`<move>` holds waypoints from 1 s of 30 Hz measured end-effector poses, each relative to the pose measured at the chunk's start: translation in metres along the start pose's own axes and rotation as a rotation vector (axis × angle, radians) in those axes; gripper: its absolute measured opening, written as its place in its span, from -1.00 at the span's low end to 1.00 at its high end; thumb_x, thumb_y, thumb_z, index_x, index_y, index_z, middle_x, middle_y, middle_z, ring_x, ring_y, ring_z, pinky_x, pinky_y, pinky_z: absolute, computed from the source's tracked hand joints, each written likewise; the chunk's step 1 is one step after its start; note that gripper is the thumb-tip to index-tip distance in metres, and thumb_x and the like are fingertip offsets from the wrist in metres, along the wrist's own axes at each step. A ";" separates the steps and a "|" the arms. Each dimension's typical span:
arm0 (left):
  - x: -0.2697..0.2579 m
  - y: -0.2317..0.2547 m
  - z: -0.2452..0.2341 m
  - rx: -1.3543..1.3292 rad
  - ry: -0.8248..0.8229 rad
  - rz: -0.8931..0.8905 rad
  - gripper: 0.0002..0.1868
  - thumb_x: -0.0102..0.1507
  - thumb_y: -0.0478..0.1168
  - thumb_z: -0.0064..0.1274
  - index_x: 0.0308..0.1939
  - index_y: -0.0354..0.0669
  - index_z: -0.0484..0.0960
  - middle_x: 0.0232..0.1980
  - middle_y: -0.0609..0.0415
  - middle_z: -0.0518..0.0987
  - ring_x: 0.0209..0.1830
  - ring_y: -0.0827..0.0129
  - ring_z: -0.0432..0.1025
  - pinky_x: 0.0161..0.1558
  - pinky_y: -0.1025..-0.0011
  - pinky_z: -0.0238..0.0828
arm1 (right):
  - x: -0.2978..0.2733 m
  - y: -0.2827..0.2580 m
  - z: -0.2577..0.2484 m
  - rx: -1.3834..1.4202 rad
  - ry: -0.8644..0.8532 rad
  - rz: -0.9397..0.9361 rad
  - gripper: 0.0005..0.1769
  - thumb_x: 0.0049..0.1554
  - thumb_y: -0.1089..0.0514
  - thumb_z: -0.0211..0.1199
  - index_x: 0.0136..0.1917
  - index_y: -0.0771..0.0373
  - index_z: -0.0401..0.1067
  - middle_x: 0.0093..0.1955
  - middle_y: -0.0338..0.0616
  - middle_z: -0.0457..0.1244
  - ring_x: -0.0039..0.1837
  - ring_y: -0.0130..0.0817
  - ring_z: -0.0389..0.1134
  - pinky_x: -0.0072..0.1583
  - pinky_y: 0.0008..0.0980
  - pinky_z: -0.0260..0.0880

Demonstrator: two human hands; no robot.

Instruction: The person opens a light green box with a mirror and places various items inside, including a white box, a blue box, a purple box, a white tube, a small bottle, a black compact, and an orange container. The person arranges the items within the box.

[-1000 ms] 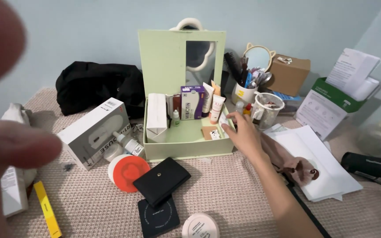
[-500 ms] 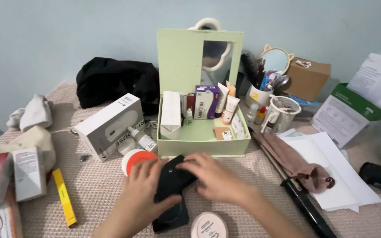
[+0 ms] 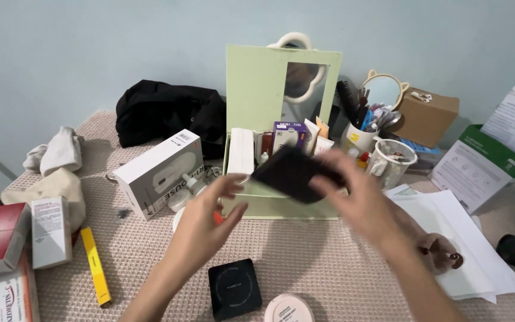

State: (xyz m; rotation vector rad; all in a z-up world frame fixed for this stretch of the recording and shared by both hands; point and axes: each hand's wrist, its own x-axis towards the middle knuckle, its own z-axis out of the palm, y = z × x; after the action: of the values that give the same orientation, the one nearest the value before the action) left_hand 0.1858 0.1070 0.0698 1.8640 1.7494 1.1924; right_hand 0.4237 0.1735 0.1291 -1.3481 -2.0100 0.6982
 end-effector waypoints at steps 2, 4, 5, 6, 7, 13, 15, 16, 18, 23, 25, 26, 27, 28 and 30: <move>0.015 0.002 0.001 -0.018 0.048 0.073 -0.55 0.25 -0.17 0.11 0.24 -0.05 0.52 0.07 -0.02 0.67 0.06 0.15 0.56 0.01 0.28 0.56 | 0.045 0.034 -0.011 -0.093 0.079 -0.165 -0.58 0.18 0.01 0.25 0.31 -0.15 0.37 0.20 -0.22 0.42 0.15 -0.17 0.47 0.07 -0.19 0.49; 0.036 0.001 0.006 -0.036 0.093 0.154 -0.57 0.25 -0.17 0.13 0.20 -0.11 0.56 0.02 -0.17 0.67 0.09 -0.12 0.53 -0.01 0.07 0.53 | 0.082 0.060 -0.010 -0.187 0.162 -0.331 -0.53 0.16 0.00 0.34 0.33 -0.13 0.39 0.13 -0.22 0.42 0.28 -0.06 0.40 0.27 -0.04 0.35; 0.048 -0.002 0.012 0.053 0.101 0.197 -0.62 0.24 -0.20 0.14 0.15 -0.09 0.59 0.00 -0.10 0.65 0.08 -0.09 0.52 0.01 0.11 0.50 | 0.097 0.069 -0.004 -0.320 0.156 -0.328 -0.59 0.15 0.02 0.33 0.28 -0.14 0.41 0.11 -0.20 0.41 0.25 -0.04 0.41 0.25 -0.02 0.37; 0.060 -0.005 0.016 0.144 0.112 0.237 -0.67 0.24 -0.23 0.15 0.10 -0.07 0.63 -0.02 -0.04 0.63 0.08 -0.05 0.50 0.02 0.16 0.48 | 0.112 0.077 0.004 -0.452 0.149 -0.327 -0.64 0.15 0.03 0.33 0.23 -0.15 0.43 0.09 -0.18 0.39 0.22 -0.01 0.42 0.24 0.00 0.39; 0.076 -0.013 0.026 0.146 0.116 0.239 -0.67 0.24 -0.23 0.15 0.10 -0.07 0.63 -0.02 -0.04 0.63 0.08 -0.05 0.50 0.02 0.16 0.48 | 0.120 0.079 0.012 -0.452 0.152 -0.331 -0.64 0.15 0.03 0.33 0.23 -0.15 0.43 0.09 -0.18 0.39 0.22 -0.01 0.42 0.24 0.00 0.39; 0.149 -0.055 0.071 0.616 0.149 0.247 -0.79 0.11 -0.17 0.28 -0.18 0.02 0.71 -0.08 0.06 0.57 0.08 0.10 0.37 0.08 0.15 0.38 | 0.148 0.082 0.047 -0.629 0.026 -0.204 -0.65 0.15 0.03 0.31 0.22 -0.13 0.42 0.22 -0.25 0.30 0.22 0.06 0.42 0.26 0.04 0.43; 0.169 -0.075 0.086 0.766 0.138 0.280 -0.72 0.02 -0.19 0.39 -0.20 0.00 0.75 -0.10 0.04 0.55 0.04 0.12 0.33 0.02 0.19 0.33 | 0.149 0.081 0.048 -0.607 0.048 -0.167 -0.66 0.14 -0.01 0.32 0.20 -0.17 0.45 0.16 -0.30 0.32 0.23 -0.02 0.42 0.24 0.01 0.44; 0.177 -0.079 0.090 0.766 0.140 0.275 -0.72 0.02 -0.19 0.39 -0.20 0.00 0.75 -0.10 0.04 0.55 0.04 0.12 0.33 0.02 0.19 0.33 | 0.147 0.077 0.046 -0.608 0.044 -0.171 -0.66 0.14 -0.01 0.32 0.20 -0.17 0.45 0.16 -0.30 0.32 0.23 -0.02 0.42 0.24 0.01 0.44; 0.195 -0.086 0.100 0.879 0.067 0.340 -0.66 -0.01 -0.13 0.41 -0.17 0.00 0.75 -0.06 0.02 0.55 0.07 0.11 0.31 0.03 0.18 0.27 | 0.142 0.072 0.041 -0.528 0.053 -0.134 -0.65 0.12 -0.02 0.34 0.20 -0.18 0.49 0.15 -0.30 0.35 0.25 -0.08 0.42 0.23 -0.02 0.44; 0.222 -0.098 0.112 0.878 0.000 0.293 -0.74 0.08 -0.14 0.30 -0.16 0.01 0.73 -0.07 0.03 0.54 0.06 0.12 0.34 0.00 0.18 0.30 | 0.127 0.057 0.043 -0.392 0.054 -0.078 -0.65 0.02 -0.06 0.39 0.09 -0.03 0.54 -0.01 -0.17 0.42 0.18 -0.03 0.45 0.15 -0.02 0.47; 0.222 -0.091 0.101 0.795 -0.009 0.262 -0.80 0.14 -0.20 0.23 -0.15 -0.02 0.71 -0.09 -0.02 0.53 0.04 0.06 0.36 -0.02 0.13 0.35 | 0.122 0.049 0.048 -0.325 0.046 -0.060 -0.63 0.00 -0.09 0.39 0.07 0.03 0.54 -0.04 -0.12 0.44 0.18 0.01 0.45 0.15 -0.01 0.46; 0.218 -0.085 0.092 0.754 0.032 0.230 -0.82 0.17 -0.19 0.20 -0.15 -0.02 0.71 -0.10 -0.02 0.53 0.04 0.06 0.37 -0.03 0.15 0.36 | 0.121 0.044 0.052 -0.269 0.045 -0.078 -0.62 -0.02 -0.07 0.41 0.04 0.09 0.55 -0.07 -0.05 0.44 0.16 0.04 0.45 0.15 0.00 0.46; 0.214 -0.080 0.082 0.714 0.072 0.197 -0.84 0.20 -0.18 0.17 -0.15 -0.02 0.72 -0.11 -0.02 0.53 0.03 0.06 0.38 -0.04 0.16 0.36 | 0.120 0.039 0.056 -0.214 0.044 -0.097 -0.61 -0.05 -0.05 0.42 0.01 0.16 0.55 -0.09 0.02 0.45 0.14 0.08 0.46 0.14 0.01 0.45; 0.212 -0.081 0.076 0.714 0.069 0.195 -0.84 0.20 -0.18 0.17 -0.15 -0.02 0.72 -0.11 -0.02 0.53 0.03 0.06 0.38 -0.04 0.16 0.36 | 0.122 0.038 0.065 -0.212 0.041 -0.095 -0.61 -0.05 -0.05 0.42 0.01 0.16 0.55 -0.09 0.02 0.45 0.14 0.08 0.46 0.14 0.01 0.45; 0.206 -0.083 0.062 0.615 0.114 0.135 -0.79 0.16 -0.20 0.19 -0.11 0.01 0.67 -0.06 0.00 0.50 0.07 0.07 0.38 -0.02 0.13 0.39 | 0.128 0.033 0.085 -0.240 0.054 -0.063 -0.59 -0.06 -0.13 0.41 -0.06 0.15 0.51 -0.14 0.00 0.43 0.12 0.09 0.46 0.12 0.04 0.45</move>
State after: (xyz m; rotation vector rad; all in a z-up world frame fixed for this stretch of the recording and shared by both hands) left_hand 0.1562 0.3348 0.0444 2.3125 2.2716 0.8723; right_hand 0.3436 0.2964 0.0733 -1.4144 -2.1348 0.3976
